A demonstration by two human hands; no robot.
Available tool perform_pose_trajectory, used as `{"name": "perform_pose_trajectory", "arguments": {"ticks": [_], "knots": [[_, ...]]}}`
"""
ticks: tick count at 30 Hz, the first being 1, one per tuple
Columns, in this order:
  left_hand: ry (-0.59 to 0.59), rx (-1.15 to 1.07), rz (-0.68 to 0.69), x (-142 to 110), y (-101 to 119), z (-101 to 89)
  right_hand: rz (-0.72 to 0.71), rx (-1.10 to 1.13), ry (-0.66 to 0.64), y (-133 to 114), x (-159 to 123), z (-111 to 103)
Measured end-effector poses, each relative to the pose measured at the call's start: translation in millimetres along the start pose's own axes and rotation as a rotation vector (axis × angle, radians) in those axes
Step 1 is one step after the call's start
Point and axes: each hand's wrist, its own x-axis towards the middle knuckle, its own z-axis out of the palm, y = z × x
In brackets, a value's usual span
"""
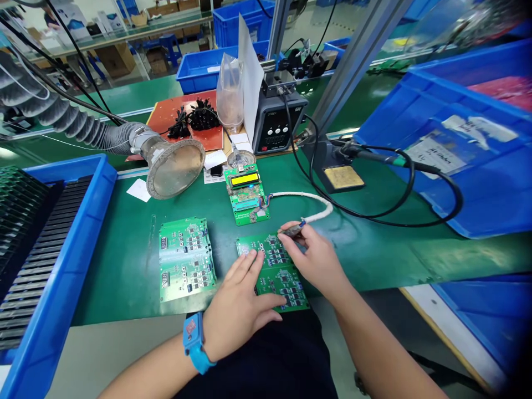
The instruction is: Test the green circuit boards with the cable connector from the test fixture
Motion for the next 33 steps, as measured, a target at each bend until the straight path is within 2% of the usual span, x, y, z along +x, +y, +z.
{"name": "perform_pose_trajectory", "arguments": {"ticks": [5,8,12,18,33], "knots": [[-0.001,0.001,0.009,-0.2,0.8,-1.3,0.012,0.008,0.002,0.9,2.1,1.6],[-0.001,0.012,0.007,-0.3,1.4,-2.4,0.041,0.088,0.024,-1.4,-3.4,-2.1],[-0.007,0.021,0.005,0.1,1.8,-3.1,0.097,0.156,0.057,-8.4,-29.5,-16.4],[-0.017,0.022,0.004,2.0,3.1,-4.0,0.129,-0.004,-0.031,-9.9,-61.8,-25.2],[-0.037,0.022,-0.018,0.9,5.2,-5.3,0.080,-0.041,0.001,-11.2,-65.1,-20.0]]}}
